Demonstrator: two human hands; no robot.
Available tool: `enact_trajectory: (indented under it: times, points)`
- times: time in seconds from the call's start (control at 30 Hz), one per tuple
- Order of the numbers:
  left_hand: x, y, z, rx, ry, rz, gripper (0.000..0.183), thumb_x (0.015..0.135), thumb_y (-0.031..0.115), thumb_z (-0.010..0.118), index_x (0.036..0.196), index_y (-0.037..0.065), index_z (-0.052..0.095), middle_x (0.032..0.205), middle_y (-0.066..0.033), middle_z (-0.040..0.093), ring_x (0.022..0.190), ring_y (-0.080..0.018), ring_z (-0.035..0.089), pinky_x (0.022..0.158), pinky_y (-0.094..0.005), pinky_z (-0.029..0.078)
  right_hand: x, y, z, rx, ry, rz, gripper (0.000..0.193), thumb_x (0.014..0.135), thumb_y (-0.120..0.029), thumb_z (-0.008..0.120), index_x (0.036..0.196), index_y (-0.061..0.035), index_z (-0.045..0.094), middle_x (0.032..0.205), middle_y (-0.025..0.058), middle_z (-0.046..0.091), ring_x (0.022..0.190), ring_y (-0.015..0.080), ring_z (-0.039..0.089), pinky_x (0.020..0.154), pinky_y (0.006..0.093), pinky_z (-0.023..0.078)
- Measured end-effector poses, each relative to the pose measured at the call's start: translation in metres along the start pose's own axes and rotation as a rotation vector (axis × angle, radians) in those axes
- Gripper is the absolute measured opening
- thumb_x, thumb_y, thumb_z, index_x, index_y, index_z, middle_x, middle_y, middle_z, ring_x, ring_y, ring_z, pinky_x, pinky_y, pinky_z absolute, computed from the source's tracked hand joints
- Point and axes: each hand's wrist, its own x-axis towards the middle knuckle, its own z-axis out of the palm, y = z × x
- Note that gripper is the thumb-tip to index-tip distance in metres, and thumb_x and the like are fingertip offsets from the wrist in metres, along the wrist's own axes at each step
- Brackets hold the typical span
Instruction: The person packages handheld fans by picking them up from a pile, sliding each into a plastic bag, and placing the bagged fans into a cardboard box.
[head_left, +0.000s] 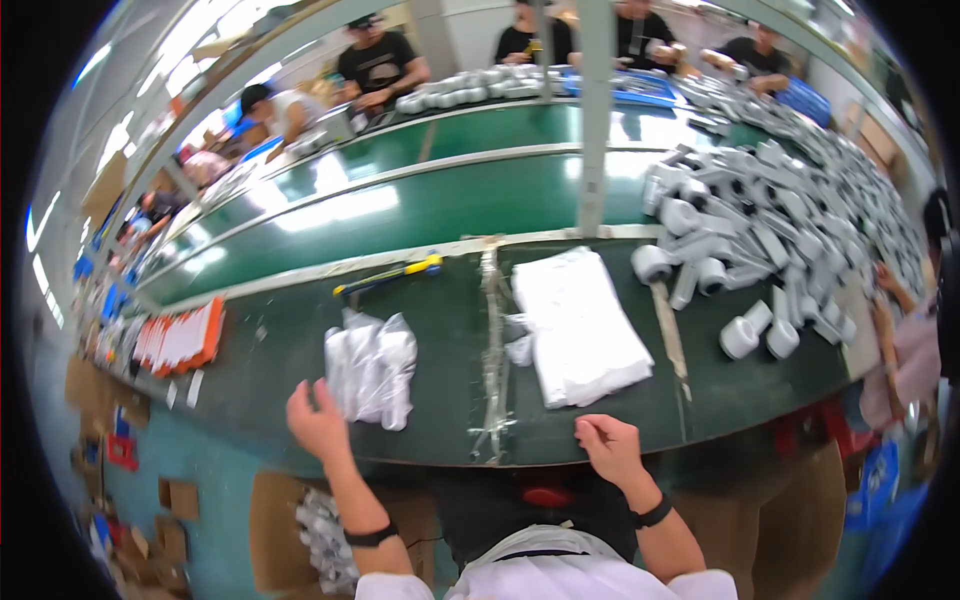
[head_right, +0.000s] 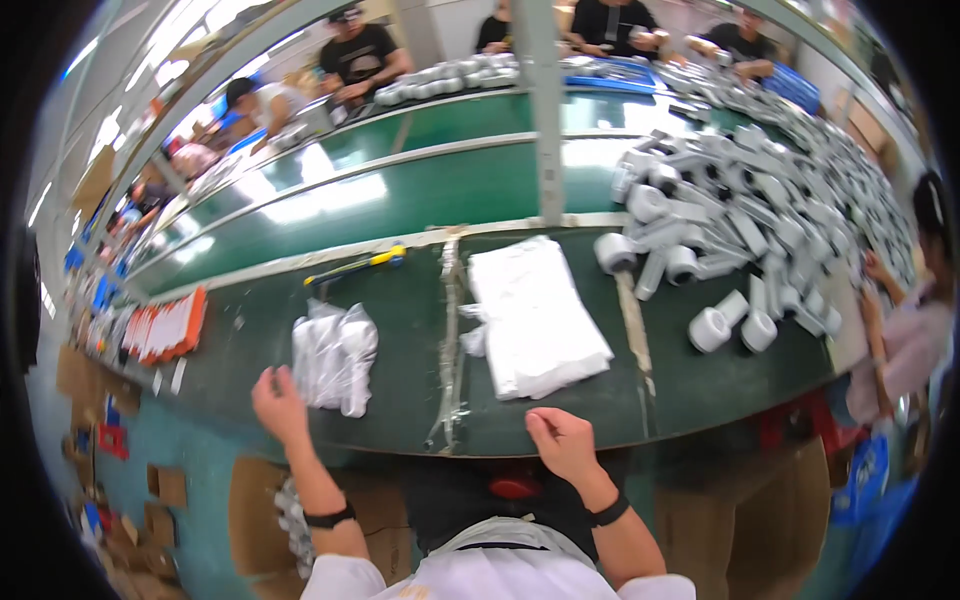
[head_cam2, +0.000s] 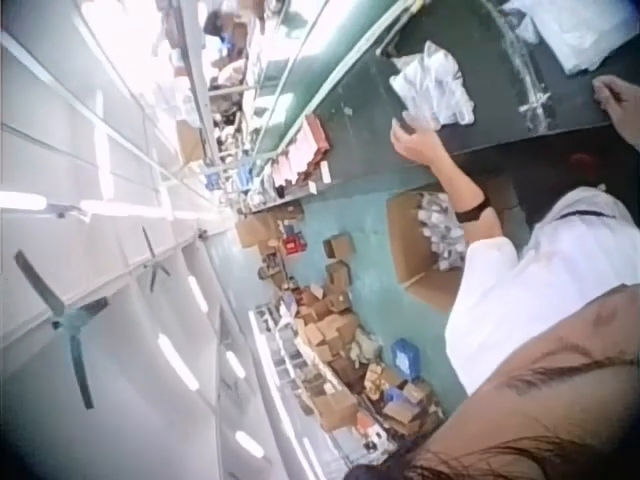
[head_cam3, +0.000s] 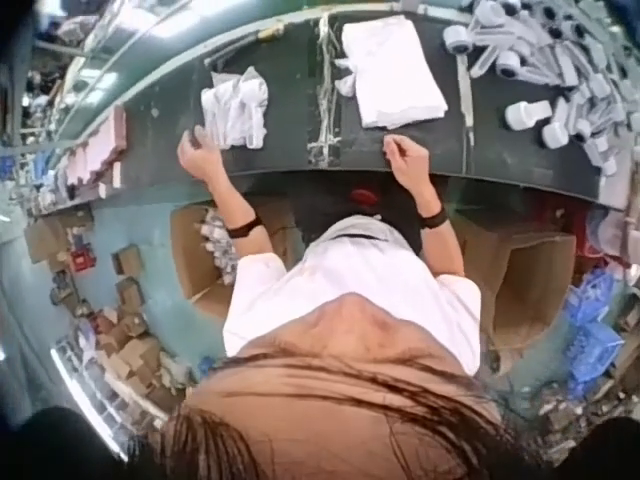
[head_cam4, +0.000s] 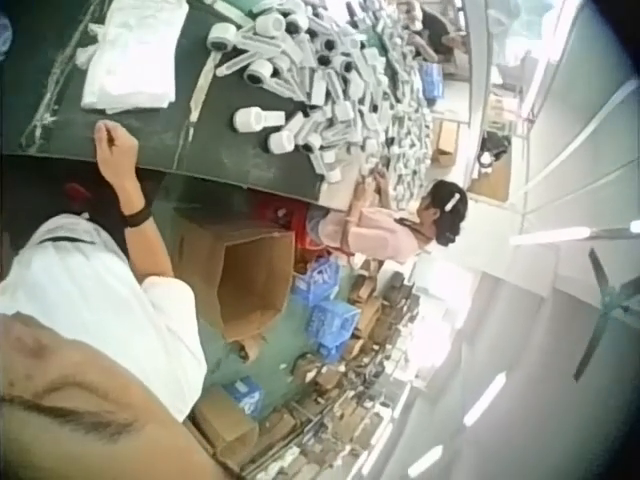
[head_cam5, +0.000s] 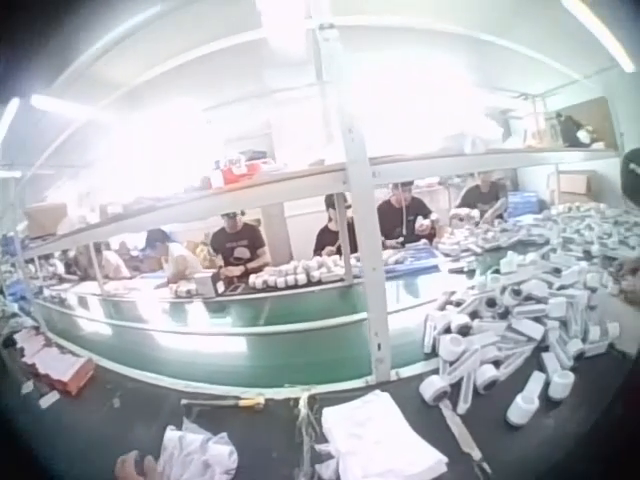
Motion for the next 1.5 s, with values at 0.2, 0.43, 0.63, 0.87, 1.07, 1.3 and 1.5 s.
enact_trajectory:
  times: [0.2, 0.43, 0.63, 0.87, 1.07, 1.3, 1.5]
  points:
    - [-0.057, 0.098, -0.031, -0.631, -0.261, 0.152, 0.010, 0.093, 0.009, 0.063, 0.099, 0.001, 0.063, 0.092, -0.0035, 0.059, 0.071, -0.0111, 0.050, 0.058, -0.0237, 0.040, -0.002, -0.006, -0.007, 0.074, 0.018, 0.045, 0.017, 0.093, -0.015, 0.065, 0.100, 0.0001, 0.069, 0.077, 0.0037, 0.068, 0.066, 0.0063, 0.060, 0.060, 0.0229, 0.049]
    - [-0.133, 0.111, 0.016, -0.907, -0.711, -0.123, 0.014, 0.094, 0.013, 0.063, 0.103, 0.002, 0.065, 0.083, 0.0004, 0.061, 0.066, -0.0042, 0.053, 0.053, -0.0198, 0.043, 0.031, -0.024, -0.133, -0.015, 0.509, -0.054, 0.013, 0.089, -0.005, 0.063, 0.100, -0.0004, 0.068, 0.082, 0.0015, 0.066, 0.075, 0.0070, 0.060, 0.067, 0.0235, 0.050]
    - [-0.136, 0.109, 0.029, -0.885, -0.760, -0.275, 0.015, 0.093, 0.010, 0.065, 0.104, 0.000, 0.064, 0.081, 0.0010, 0.061, 0.066, -0.0037, 0.052, 0.056, -0.0194, 0.041, 0.091, 0.015, -0.270, -0.981, 0.699, -0.115, 0.042, 0.081, 0.001, 0.056, 0.121, -0.0114, 0.061, 0.121, 0.0121, 0.063, 0.092, 0.0331, 0.066, 0.081, 0.0408, 0.053]
    - [-0.128, 0.118, 0.017, -0.919, -0.816, -0.343, 0.018, 0.093, 0.016, 0.066, 0.104, 0.002, 0.066, 0.081, 0.0023, 0.062, 0.066, -0.0033, 0.053, 0.053, -0.0191, 0.042, 0.123, 0.013, -0.282, -1.386, 0.048, 0.118, 0.065, 0.068, 0.005, 0.067, 0.127, -0.0190, 0.057, 0.145, 0.0088, 0.048, 0.111, 0.0309, 0.062, 0.084, 0.0407, 0.055]
    - [-0.113, 0.168, -0.005, -0.910, -0.727, 0.026, 0.014, 0.088, 0.007, 0.068, 0.101, 0.002, 0.066, 0.088, -0.0035, 0.064, 0.077, -0.0111, 0.060, 0.067, -0.0241, 0.049, 0.105, -0.017, -0.256, -1.218, 0.223, -0.178, 0.056, 0.068, -0.002, 0.072, 0.121, -0.0142, 0.059, 0.129, 0.0096, 0.058, 0.105, 0.0331, 0.060, 0.088, 0.0419, 0.052]
    - [-0.114, 0.263, -0.004, -0.773, -0.676, 0.853, 0.021, 0.075, 0.012, 0.077, 0.094, 0.009, 0.069, 0.095, -0.0059, 0.065, 0.089, -0.0271, 0.060, 0.077, -0.0386, 0.047, 0.043, -0.027, -0.186, 0.083, 0.232, 0.015, 0.041, 0.085, -0.012, 0.067, 0.122, 0.0012, 0.056, 0.108, 0.0135, 0.064, 0.102, 0.0208, 0.062, 0.089, 0.0350, 0.049]
    - [-0.123, 0.273, 0.018, -0.529, -0.647, 0.948, 0.012, 0.075, 0.016, 0.076, 0.085, 0.012, 0.070, 0.086, -0.0018, 0.063, 0.084, -0.0247, 0.056, 0.074, -0.0391, 0.042, -0.017, -0.038, -0.126, 0.717, 0.203, 0.078, 0.050, 0.080, -0.018, 0.046, 0.126, 0.0036, 0.049, 0.094, 0.0139, 0.062, 0.076, 0.0278, 0.068, 0.069, 0.0374, 0.055]
